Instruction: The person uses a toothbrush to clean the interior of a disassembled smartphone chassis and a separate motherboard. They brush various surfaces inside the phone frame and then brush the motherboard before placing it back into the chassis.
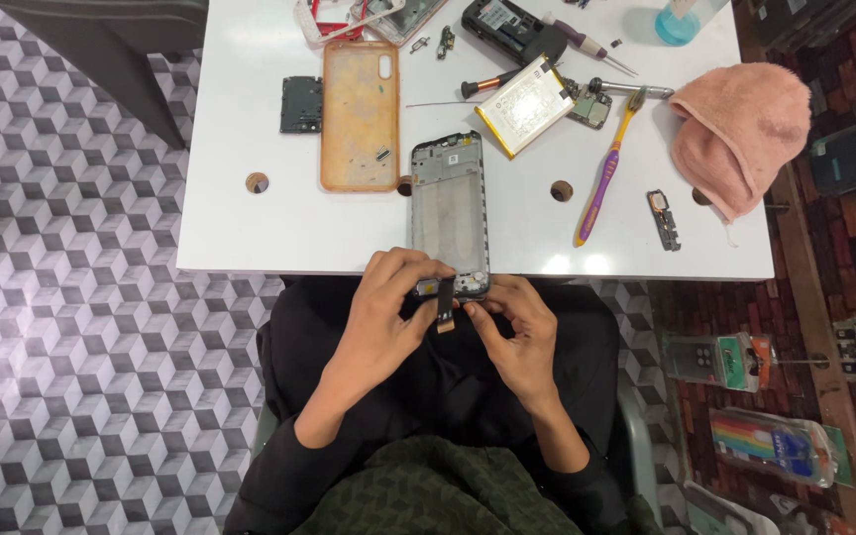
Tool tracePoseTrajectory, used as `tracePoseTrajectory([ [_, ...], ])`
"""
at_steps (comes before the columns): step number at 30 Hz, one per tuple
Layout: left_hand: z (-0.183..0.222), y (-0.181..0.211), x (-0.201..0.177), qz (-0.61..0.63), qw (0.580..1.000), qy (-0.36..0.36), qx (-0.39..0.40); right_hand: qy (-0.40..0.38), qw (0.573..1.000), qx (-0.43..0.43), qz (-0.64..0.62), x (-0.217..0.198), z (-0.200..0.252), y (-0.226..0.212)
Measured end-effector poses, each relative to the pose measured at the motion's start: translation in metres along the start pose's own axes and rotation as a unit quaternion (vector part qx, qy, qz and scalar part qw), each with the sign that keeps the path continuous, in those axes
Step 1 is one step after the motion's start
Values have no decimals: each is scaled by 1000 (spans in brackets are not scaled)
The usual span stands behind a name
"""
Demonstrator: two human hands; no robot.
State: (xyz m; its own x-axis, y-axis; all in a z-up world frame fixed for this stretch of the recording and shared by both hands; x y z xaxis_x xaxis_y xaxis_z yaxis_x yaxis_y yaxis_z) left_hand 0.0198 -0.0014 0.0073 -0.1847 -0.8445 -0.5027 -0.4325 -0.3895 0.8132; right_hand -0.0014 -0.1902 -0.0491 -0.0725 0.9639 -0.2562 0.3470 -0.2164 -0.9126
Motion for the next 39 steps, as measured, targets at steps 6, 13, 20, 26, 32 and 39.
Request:
tracePoseTrajectory([
  [6,1,-6,-3,43,999,18,-6,-5,1000,6,27,-1,-2,-3],
  [13,2,-3,3,-51,998,-25,7,-23,998,27,-50,-2,-1,1],
  [20,3,1,1,-76,995,-57,33,-27,992,36,-118,-3,3,10],
  [26,2,4,3,-106,992,-58,39,-23,982,46,-179,1,1,10],
  [32,2,3,7,-116,991,-47,44,-20,989,65,-130,-1,0,12],
  [39,2,2,11,-116,992,-28,51,-17,991,63,-113,-2,3,22],
])
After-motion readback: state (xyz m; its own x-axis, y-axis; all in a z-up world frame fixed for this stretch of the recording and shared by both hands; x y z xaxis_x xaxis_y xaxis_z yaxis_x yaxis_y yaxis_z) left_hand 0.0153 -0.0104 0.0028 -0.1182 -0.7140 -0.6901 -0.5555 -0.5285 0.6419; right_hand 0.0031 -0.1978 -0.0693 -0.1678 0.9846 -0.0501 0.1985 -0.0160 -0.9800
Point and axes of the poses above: each hand's wrist, its own z-axis away from the middle knuckle, its own x-axis out of the palm, y = z × x, the point moved 2 cm from there along -z, towards the middle knuckle, and after that the axes turned 10 degrees about -y, right-handed, at the moved point
